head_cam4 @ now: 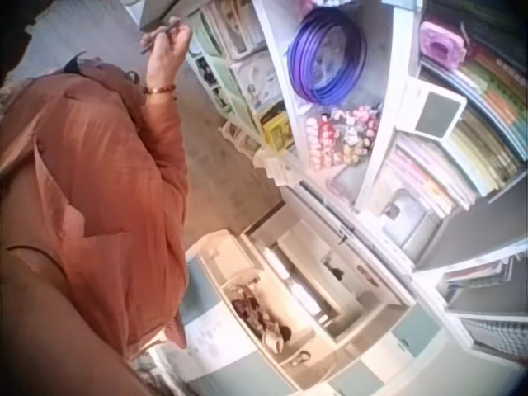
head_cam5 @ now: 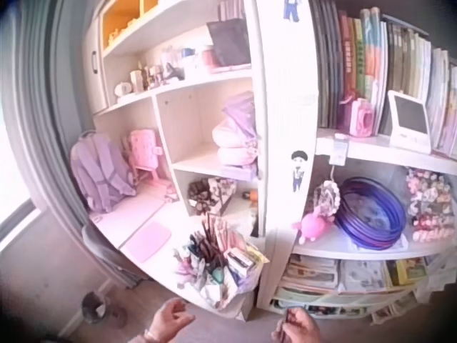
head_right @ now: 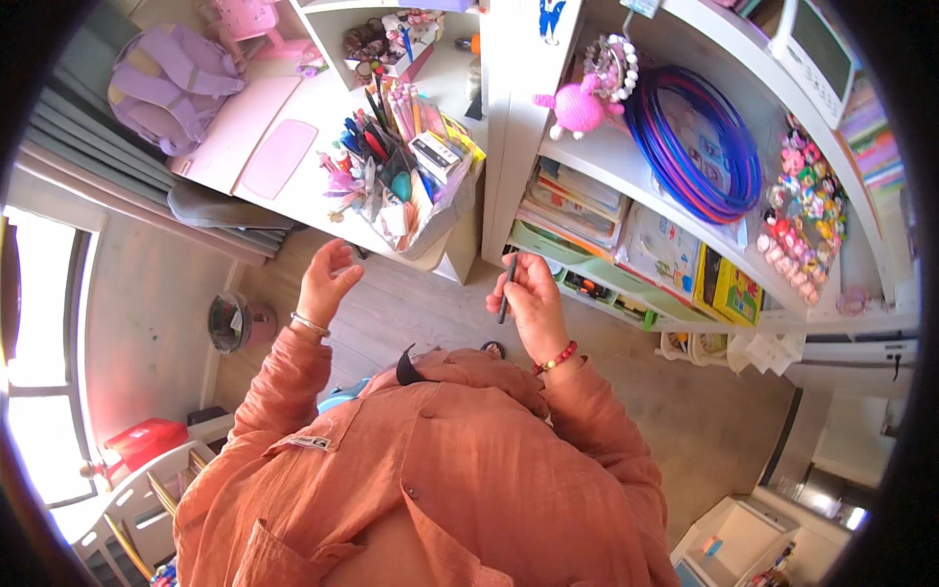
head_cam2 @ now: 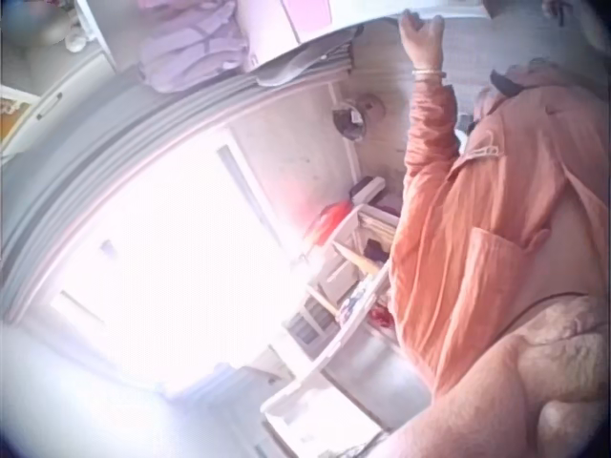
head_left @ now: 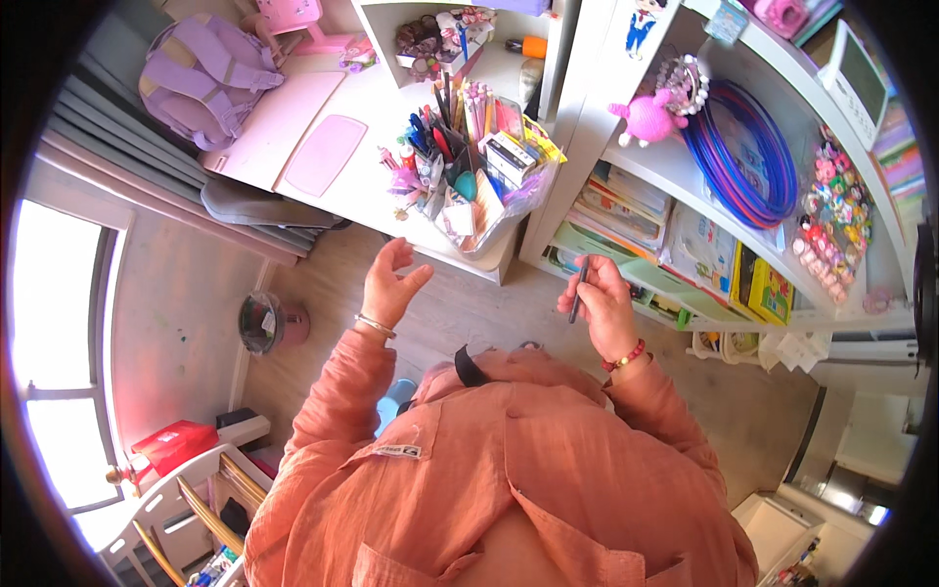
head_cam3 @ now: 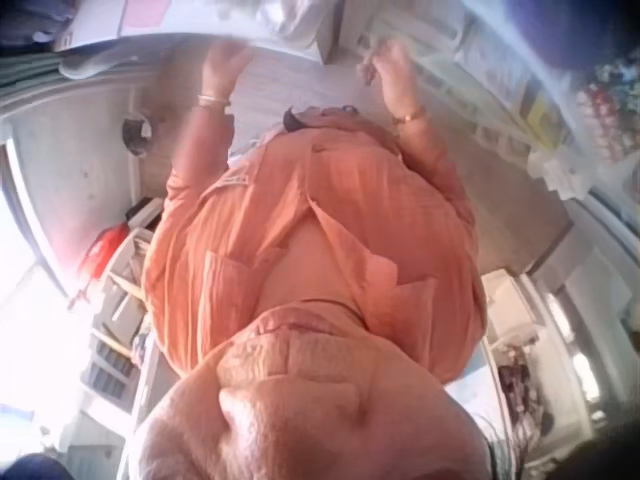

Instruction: The person organizes markers and pens by placing them into plastic cases and containers, then stores the cases on a white shelf.

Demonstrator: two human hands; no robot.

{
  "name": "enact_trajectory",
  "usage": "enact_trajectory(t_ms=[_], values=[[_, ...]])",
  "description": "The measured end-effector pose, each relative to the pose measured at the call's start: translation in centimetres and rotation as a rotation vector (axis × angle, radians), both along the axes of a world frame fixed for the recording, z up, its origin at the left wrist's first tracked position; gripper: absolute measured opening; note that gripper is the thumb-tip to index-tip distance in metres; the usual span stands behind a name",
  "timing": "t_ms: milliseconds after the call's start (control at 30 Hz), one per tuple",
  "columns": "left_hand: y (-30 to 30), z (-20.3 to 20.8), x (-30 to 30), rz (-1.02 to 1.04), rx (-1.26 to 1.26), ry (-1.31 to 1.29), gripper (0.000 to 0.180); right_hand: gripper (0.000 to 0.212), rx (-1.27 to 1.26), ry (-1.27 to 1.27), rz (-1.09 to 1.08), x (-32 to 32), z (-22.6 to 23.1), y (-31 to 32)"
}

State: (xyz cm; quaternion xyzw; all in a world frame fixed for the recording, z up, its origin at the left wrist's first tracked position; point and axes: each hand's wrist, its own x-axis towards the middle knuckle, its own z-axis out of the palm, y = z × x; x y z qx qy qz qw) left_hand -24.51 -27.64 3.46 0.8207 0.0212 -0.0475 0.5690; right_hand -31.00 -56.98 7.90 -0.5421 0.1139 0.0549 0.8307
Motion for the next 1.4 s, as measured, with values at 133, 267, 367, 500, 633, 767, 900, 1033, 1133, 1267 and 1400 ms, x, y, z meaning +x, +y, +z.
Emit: enact_trajectory(t_ms=[133,267,367,500,633,767,900,1033,1133,1267,1400], values=[[0.3,0.4,2.1,0.061,0.232,-0.051,0.081,0.014,0.026,-0.062,-0.017,2.2,-2.0,-1.6],[1.5,0.8,4.5,0.051,0.362,-0.136,0.093,0.011,0.009,0.076,-0.086,4.1,-1.0,0.2],[3.1,0.9,7.2,-0.019,0.327,-0.108,0.099,0.022,-0.049,0.088,-0.150,5.6,-1.1,1.5],[4.6,1.0,11.0,-0.197,0.227,-0.106,0.104,0.031,-0.112,0.092,-0.277,7.5,-1.5,2.9],[5.4,0.4,14.4,-0.393,0.108,-0.086,0.100,0.033,-0.117,0.131,-0.380,8.7,-1.0,5.7],[4.5,0.0,17.7,-0.632,0.111,-0.173,0.093,0.035,-0.329,0.180,-0.497,8.5,-1.6,7.7],[2.5,0.2,17.8,-0.669,0.085,-0.418,0.037,0.034,-0.290,0.229,-0.563,8.6,-1.2,8.8],[3.2,1.7,16.6,-0.589,0.064,-0.301,0.041,0.033,-0.284,0.268,-0.629,8.8,-0.1,10.8],[5.1,2.3,16.1,-0.605,-0.063,-0.123,0.042,0.032,-0.389,0.290,-0.556,8.3,0.9,13.0],[8.8,1.3,15.1,-0.541,-1.131,0.546,0.034,0.052,-1.463,-0.242,-0.200,8.6,-1.9,13.3],[12.7,-1.6,16.1,-0.308,-0.727,0.339,0.032,0.039,-0.970,-0.382,-0.187,13.1,-0.5,16.0]])
